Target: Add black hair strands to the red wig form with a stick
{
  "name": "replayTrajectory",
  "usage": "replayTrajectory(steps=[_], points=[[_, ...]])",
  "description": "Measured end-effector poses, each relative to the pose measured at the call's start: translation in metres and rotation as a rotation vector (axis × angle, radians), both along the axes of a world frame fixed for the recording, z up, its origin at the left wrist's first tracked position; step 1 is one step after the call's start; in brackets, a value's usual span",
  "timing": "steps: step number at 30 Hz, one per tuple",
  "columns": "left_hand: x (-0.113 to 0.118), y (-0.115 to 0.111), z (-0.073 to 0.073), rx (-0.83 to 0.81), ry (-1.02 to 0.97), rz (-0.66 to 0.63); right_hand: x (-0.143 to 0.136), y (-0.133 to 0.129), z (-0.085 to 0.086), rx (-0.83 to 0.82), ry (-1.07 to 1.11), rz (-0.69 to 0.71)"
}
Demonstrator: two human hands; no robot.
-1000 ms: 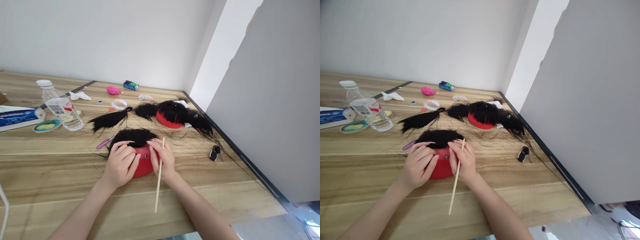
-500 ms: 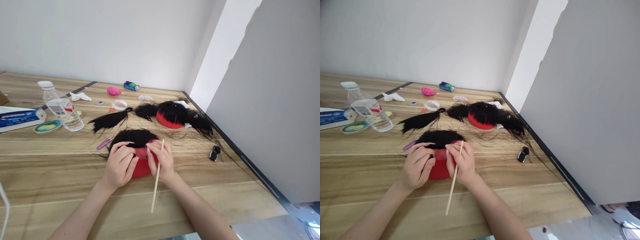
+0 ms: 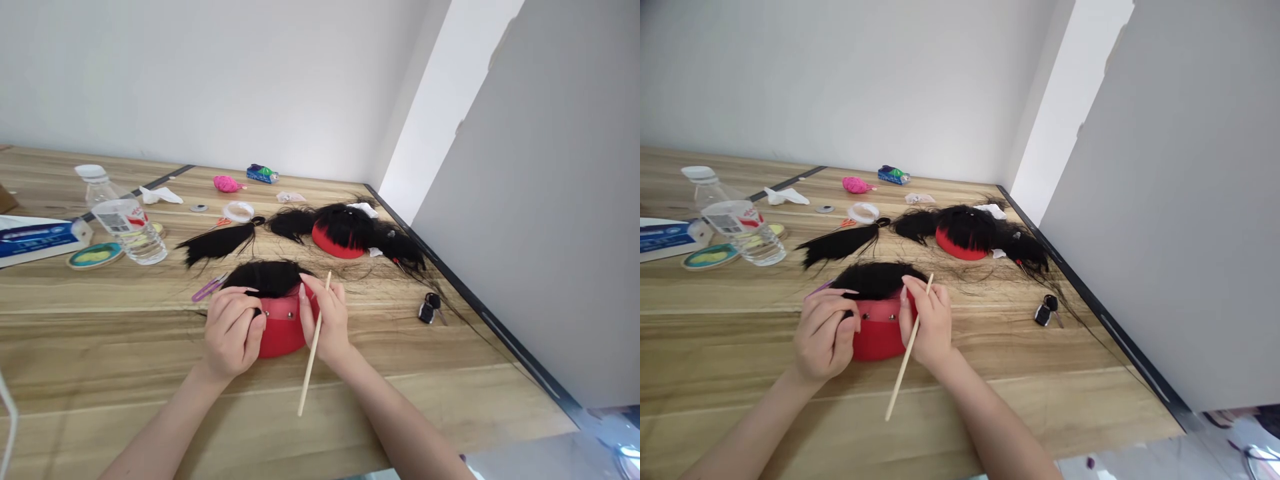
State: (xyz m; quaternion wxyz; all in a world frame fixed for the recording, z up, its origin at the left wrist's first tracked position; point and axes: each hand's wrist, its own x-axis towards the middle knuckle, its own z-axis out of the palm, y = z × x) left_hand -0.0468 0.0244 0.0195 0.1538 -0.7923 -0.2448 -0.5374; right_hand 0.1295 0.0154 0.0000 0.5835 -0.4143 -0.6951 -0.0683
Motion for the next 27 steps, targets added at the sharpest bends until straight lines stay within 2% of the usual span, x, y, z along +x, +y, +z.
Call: replayTrajectory(steps=[3, 6, 10, 22, 27], points=[[-0.001, 0.002, 0.000, -0.004, -0.065, 0.070, 0.000, 0.003, -0.003, -0.064, 0.031, -0.027], [-0.002, 0.004, 0.000, -0.075, -0.145, 0.114, 0.001, 0.004, -0.004, -0.074, 0.040, -0.021], [-0.002, 0.007, 0.000, -0.131, -0.166, 0.091, 0.003, 0.004, 0.000, -0.070, 0.053, -0.033], [-0.003, 0.010, 0.000, -0.109, -0.126, 0.098, 0.004, 0.003, 0.001, -0.039, 0.068, -0.032], [-0.004, 0.010, 0.000, -0.123, -0.105, 0.109, 0.002, -0.006, 0.002, -0.022, 0.033, 0.072]])
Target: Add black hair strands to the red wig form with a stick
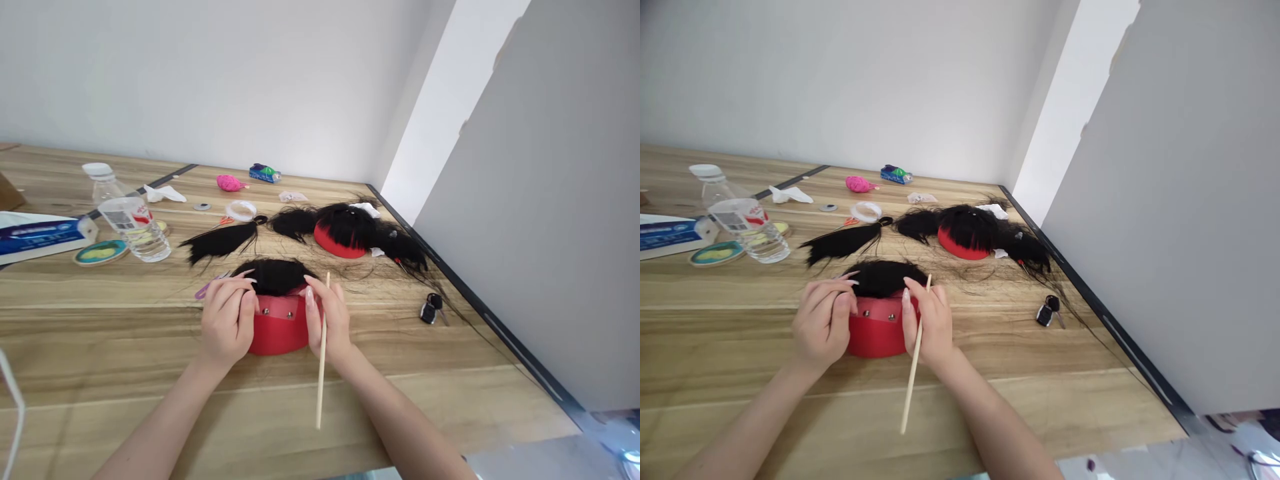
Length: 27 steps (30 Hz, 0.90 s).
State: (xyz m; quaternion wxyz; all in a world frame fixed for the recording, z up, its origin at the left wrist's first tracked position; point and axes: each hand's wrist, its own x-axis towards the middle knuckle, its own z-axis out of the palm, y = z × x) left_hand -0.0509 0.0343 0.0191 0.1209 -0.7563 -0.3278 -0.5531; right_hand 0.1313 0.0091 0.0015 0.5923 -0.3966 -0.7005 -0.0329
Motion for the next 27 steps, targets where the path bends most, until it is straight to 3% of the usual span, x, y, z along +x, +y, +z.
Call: replayTrajectory(steps=[15, 27], points=[[-0.0017, 0.0004, -0.0034, -0.040, 0.016, 0.009, -0.0068, -0.0068, 0.0067, 0.059, -0.046, 0.178], [-0.0016, 0.0003, -0.0023, -0.042, 0.024, -0.002, -0.0082, -0.0056, 0.0024, 0.081, -0.106, 0.158]])
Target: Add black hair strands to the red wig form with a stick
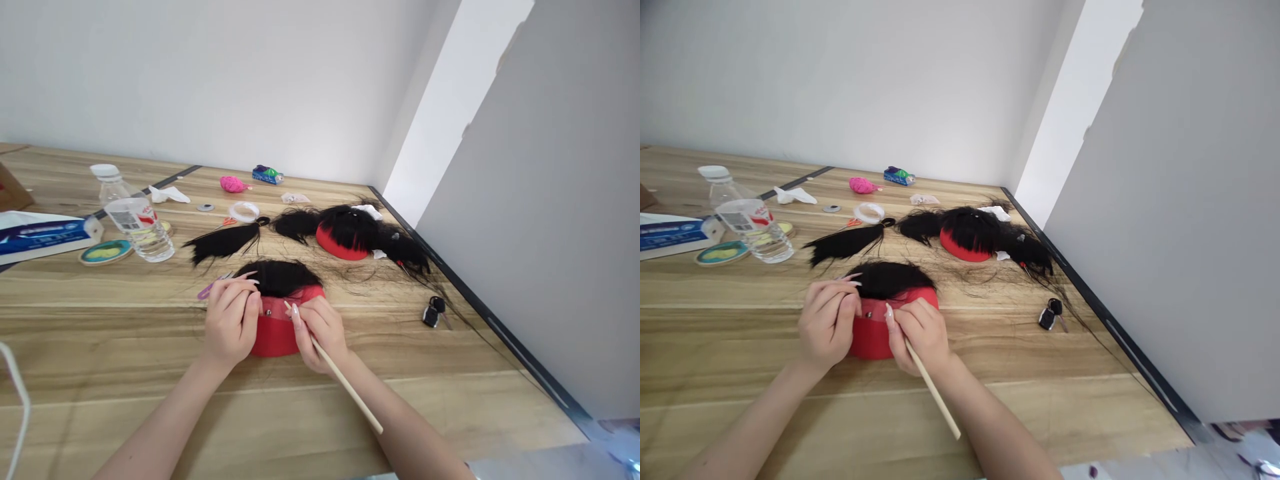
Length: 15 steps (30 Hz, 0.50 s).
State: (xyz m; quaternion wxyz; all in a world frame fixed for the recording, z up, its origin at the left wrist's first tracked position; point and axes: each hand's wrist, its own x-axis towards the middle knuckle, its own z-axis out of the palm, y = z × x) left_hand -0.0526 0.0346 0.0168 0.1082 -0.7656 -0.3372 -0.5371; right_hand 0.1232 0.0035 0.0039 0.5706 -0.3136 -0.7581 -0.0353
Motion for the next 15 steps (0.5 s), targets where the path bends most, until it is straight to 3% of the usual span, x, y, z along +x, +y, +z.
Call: replayTrajectory(steps=[15], points=[[0.0003, -0.0002, 0.0002, -0.028, -0.006, -0.007, 0.0004, -0.0002, 0.0027, 0.001, -0.020, 0.003]])
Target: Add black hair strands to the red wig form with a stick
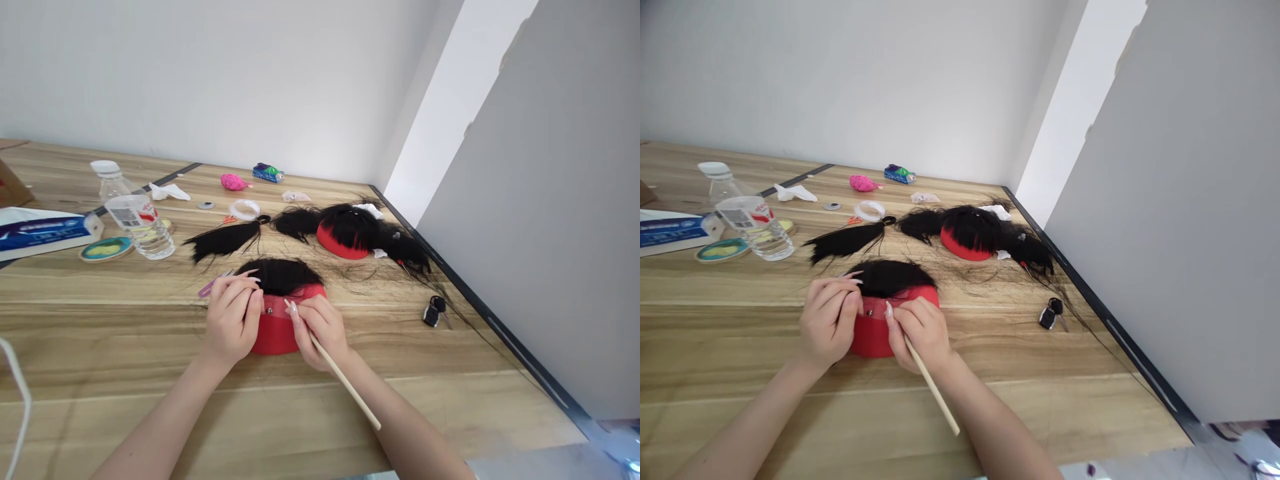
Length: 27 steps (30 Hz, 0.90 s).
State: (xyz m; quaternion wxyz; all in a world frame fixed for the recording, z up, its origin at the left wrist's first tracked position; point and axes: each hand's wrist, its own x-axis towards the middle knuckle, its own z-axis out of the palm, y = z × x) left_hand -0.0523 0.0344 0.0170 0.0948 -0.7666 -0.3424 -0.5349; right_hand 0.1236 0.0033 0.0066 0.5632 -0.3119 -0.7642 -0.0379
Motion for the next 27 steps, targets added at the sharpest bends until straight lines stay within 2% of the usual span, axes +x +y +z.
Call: replayTrajectory(steps=[27], points=[[0.0009, -0.0005, 0.0048, -0.021, 0.086, 0.048, -0.0010, 0.0020, -0.0102, 0.003, -0.131, -0.045]])
